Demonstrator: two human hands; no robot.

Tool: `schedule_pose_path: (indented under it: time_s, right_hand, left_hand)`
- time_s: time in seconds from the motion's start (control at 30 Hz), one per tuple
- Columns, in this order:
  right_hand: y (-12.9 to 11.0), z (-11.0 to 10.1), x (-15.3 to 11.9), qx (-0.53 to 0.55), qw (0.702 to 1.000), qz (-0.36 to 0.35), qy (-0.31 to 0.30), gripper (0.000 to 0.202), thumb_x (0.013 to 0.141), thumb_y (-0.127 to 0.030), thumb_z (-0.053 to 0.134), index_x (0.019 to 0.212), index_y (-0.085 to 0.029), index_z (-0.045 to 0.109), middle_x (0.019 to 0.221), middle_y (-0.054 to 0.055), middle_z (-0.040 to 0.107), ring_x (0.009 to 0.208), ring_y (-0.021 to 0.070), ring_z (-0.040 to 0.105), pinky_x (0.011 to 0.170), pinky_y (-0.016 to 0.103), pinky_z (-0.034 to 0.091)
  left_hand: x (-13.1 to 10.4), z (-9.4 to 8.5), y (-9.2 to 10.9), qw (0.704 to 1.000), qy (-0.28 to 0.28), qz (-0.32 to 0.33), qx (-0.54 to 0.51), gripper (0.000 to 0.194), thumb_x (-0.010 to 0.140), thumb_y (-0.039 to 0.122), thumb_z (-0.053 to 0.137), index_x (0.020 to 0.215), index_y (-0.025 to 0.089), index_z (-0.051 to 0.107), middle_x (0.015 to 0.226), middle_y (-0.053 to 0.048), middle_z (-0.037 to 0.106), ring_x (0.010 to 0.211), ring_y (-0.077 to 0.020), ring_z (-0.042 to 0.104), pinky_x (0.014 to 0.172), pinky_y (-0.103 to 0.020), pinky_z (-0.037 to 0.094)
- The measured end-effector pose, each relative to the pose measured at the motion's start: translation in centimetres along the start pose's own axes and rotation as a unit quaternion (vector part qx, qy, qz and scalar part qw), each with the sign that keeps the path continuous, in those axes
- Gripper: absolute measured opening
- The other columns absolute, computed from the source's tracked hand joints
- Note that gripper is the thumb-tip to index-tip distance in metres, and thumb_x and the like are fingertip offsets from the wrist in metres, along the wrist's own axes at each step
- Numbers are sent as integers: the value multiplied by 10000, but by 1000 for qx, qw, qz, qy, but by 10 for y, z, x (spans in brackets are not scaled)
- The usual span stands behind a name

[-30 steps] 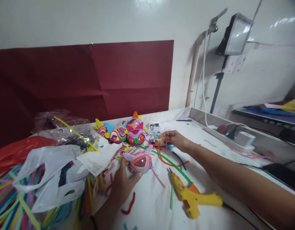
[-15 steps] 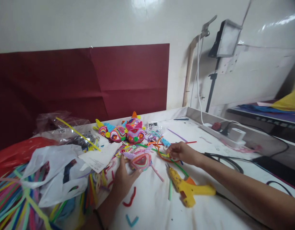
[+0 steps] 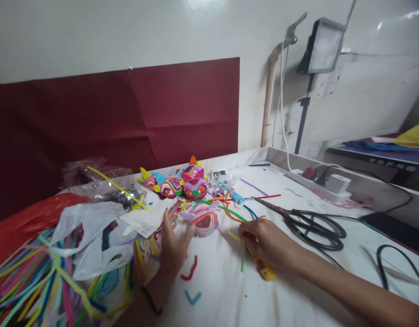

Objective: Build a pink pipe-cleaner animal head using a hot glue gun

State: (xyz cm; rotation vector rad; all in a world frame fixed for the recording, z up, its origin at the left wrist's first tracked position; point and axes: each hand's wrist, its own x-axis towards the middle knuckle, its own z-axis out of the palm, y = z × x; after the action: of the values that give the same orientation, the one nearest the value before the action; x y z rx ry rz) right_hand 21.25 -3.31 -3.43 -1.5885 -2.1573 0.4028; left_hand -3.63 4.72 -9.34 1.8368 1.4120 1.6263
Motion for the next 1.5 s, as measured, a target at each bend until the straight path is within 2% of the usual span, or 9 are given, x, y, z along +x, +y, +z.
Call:
schedule_pose_path:
  time_s: [0.13, 0.23, 0.33, 0.43, 0.67, 0.8, 1.0, 1.33, 1.5]
  right_hand:
    - [-9, 6, -12, -34, 999, -32, -12, 170, 741, -67, 487, 689, -191, 590, 631, 25, 617, 544, 142, 503, 539, 255, 307]
    - [-17, 10, -21, -34, 997, -71, -11, 149, 792, -108, 473, 757, -194, 590, 702, 41, 620, 591, 151, 526, 562, 258, 348]
    - [-26, 12, -28, 7, 996, -90, -4, 142, 823, -140, 463, 770, -201, 579, 714, 42, 618, 600, 153, 532, 561, 258, 372]
    - [-30, 13, -32, 56, 995, -79, 3, 145, 840, -150, 452, 771, -215, 561, 669, 12, 602, 553, 141, 512, 526, 246, 362]
    - [-26, 18, -32, 91, 991, -80, 48, 132, 871, -179, 441, 837, -220, 562, 704, 13, 617, 602, 155, 557, 558, 259, 404]
    - [-24, 29, -31, 42, 984, -150, 86, 126, 919, -241, 462, 909, -206, 582, 819, 58, 640, 740, 190, 609, 654, 301, 453]
    - [-24, 41, -30, -81, 959, -219, 160, 276, 950, -145, 400, 742, -202, 572, 707, 56, 604, 625, 188, 548, 573, 315, 413]
    - [-15, 55, -36, -62, 934, -244, 253, 285, 925, -111, 397, 689, -235, 498, 632, 42, 532, 560, 184, 511, 510, 323, 403]
    - [-10, 51, -42, -8, 940, -252, 229, 202, 912, -122, 425, 850, -260, 559, 653, 46, 550, 554, 185, 555, 486, 305, 448]
  left_hand:
    - [-11, -15, 27, 964, 77, 232, 108, 271, 852, 272, 552, 1103, 172, 570, 1065, -131, 617, 1045, -265, 595, 927, -452, 484]
    - [-29, -17, 47, 928, -98, 347, 93, 225, 875, 157, 500, 1078, 195, 589, 1037, -103, 655, 1014, -216, 630, 898, -365, 519]
    - [-44, -11, 59, 901, -247, 345, 91, 308, 908, 186, 475, 1203, 164, 562, 1151, -136, 662, 1069, -218, 628, 901, -349, 524]
    - [-48, -7, 63, 886, -298, 345, 89, 226, 940, 193, 435, 1051, 163, 629, 987, -99, 712, 914, -209, 655, 816, -351, 530]
    - [-47, -2, 57, 896, -286, 329, 85, 304, 968, 187, 376, 792, 167, 623, 655, -33, 641, 629, -162, 596, 580, -265, 455]
    - [-49, -2, 57, 886, -283, 346, 121, 302, 955, 159, 376, 749, 172, 596, 647, -33, 632, 626, -167, 597, 589, -275, 460]
    - [-51, -1, 58, 871, -269, 380, 154, 323, 948, 157, 362, 692, 191, 556, 602, -24, 604, 588, -163, 575, 554, -276, 443]
    - [-51, -2, 55, 906, -273, 319, 52, 271, 966, 252, 448, 781, 177, 631, 668, -25, 671, 641, -149, 616, 610, -258, 463]
    - [-52, -2, 57, 917, -253, 308, 21, 322, 970, 289, 454, 712, 175, 610, 619, -16, 657, 587, -129, 595, 569, -239, 442]
